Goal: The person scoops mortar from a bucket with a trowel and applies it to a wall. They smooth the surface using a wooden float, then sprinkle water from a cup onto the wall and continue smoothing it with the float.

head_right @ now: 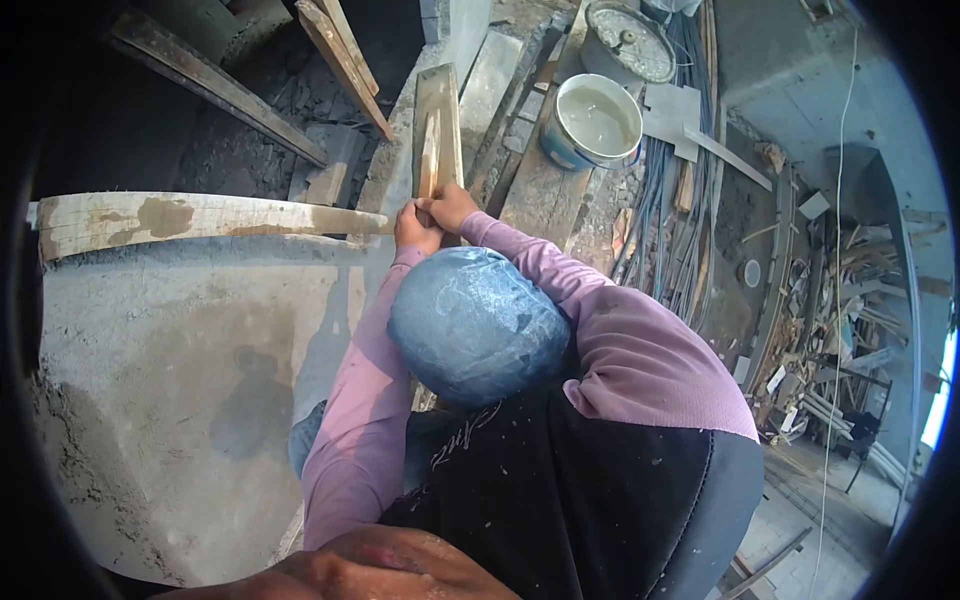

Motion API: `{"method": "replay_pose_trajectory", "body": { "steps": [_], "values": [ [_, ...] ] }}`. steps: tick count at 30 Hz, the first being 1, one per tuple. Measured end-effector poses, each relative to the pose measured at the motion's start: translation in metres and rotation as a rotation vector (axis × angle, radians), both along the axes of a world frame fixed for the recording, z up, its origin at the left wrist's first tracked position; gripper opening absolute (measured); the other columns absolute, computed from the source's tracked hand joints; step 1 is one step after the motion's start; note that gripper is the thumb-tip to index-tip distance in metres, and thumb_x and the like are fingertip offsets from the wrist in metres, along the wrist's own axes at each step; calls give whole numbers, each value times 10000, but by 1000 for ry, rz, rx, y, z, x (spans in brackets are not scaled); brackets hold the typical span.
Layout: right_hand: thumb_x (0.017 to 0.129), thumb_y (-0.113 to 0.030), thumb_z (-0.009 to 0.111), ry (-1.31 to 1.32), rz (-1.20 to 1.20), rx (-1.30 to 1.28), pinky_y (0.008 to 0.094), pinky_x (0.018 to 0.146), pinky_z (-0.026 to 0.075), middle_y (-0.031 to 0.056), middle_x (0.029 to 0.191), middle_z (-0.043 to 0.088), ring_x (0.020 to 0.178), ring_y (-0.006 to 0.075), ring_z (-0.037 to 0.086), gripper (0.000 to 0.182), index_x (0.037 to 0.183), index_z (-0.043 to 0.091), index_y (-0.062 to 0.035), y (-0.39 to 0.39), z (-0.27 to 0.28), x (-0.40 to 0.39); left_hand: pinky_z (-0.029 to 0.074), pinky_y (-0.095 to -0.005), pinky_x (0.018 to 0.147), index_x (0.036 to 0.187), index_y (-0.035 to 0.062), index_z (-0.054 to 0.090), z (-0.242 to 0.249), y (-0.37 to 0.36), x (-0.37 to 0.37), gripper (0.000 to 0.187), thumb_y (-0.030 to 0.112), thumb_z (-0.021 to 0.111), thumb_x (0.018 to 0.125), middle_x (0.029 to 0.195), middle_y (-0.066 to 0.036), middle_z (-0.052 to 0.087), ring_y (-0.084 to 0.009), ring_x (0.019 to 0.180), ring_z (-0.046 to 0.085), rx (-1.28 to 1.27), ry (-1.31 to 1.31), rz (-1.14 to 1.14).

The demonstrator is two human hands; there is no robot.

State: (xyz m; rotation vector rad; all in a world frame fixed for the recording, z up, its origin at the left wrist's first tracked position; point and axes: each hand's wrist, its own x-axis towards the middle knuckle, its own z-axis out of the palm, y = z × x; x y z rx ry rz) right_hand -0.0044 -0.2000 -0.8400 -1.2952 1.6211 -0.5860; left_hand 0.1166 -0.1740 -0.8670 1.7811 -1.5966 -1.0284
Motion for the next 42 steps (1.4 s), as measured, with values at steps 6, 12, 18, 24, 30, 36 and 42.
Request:
{"method": "replay_pose_trajectory", "body": {
  "steps": [6, 12, 18, 24, 30, 36, 42],
  "values": [
    [887, -231, 578, 473, -360, -473, 500, 780, 514, 266, 833, 661, 860, 438, 657, 246, 879, 714, -26, -62, 69, -162, 554, -438, 601, 874, -42, 644, -14, -6, 6, 304, 209, 662, 704, 750, -204, 676, -346, 637, 677, 262, 236, 181],
    [830, -169, 549, 1093, -170, -154, 405, 709, 576, 205, 903, 724, 792, 314, 728, 244, 793, 730, -9, -114, -26, -363, 529, -410, 495, 805, -44, 650, -20, -36, -8, 430, 382, 703, 833, 658, -167, 658, -279, 525, 662, 279, 243, 204],
    [978, -200, 506, -853, -163, 473, 274, 527, 512, 64, 737, 651, 599, 176, 629, 203, 848, 620, -92, -99, 36, -336, 508, -393, 465, 741, -25, 634, -22, -56, -61, 428, 374, 671, 894, 565, -114, 606, -245, 466, 631, 337, 400, 230],
    [939, -140, 531, -462, -47, 384, 323, 602, 585, 158, 840, 701, 726, 250, 710, 238, 994, 662, 52, -52, 92, -151, 535, -378, 489, 1014, -48, 649, -38, -63, -106, 408, 343, 677, 898, 768, -166, 689, -247, 535, 659, 427, 357, 207],
    [798, -147, 623, 357, 343, -521, 446, 841, 530, 245, 1007, 683, 908, 432, 667, 295, 1047, 715, -18, -17, 79, -77, 493, -399, 909, 1340, -57, 398, -5, -58, -89, 695, 238, 736, 809, 1226, -242, 597, -298, 1051, 631, 434, -116, 20],
    [853, -179, 554, 1168, -94, -226, 462, 742, 541, 190, 864, 706, 810, 410, 682, 226, 902, 733, -50, -93, 28, -295, 564, -448, 834, 1262, 9, 516, -115, -72, -43, 570, 149, 735, 754, 1080, -151, 667, -259, 928, 693, 815, 443, 130],
    [966, -199, 493, -408, -489, 501, 311, 484, 440, 32, 629, 564, 508, 170, 533, 258, 740, 577, -110, -109, -6, -345, 545, -398, 607, 1044, 99, 558, -90, -68, -67, 258, 300, 614, 891, 838, -55, 661, -205, 692, 660, 1028, 965, 355]
  ]
}}
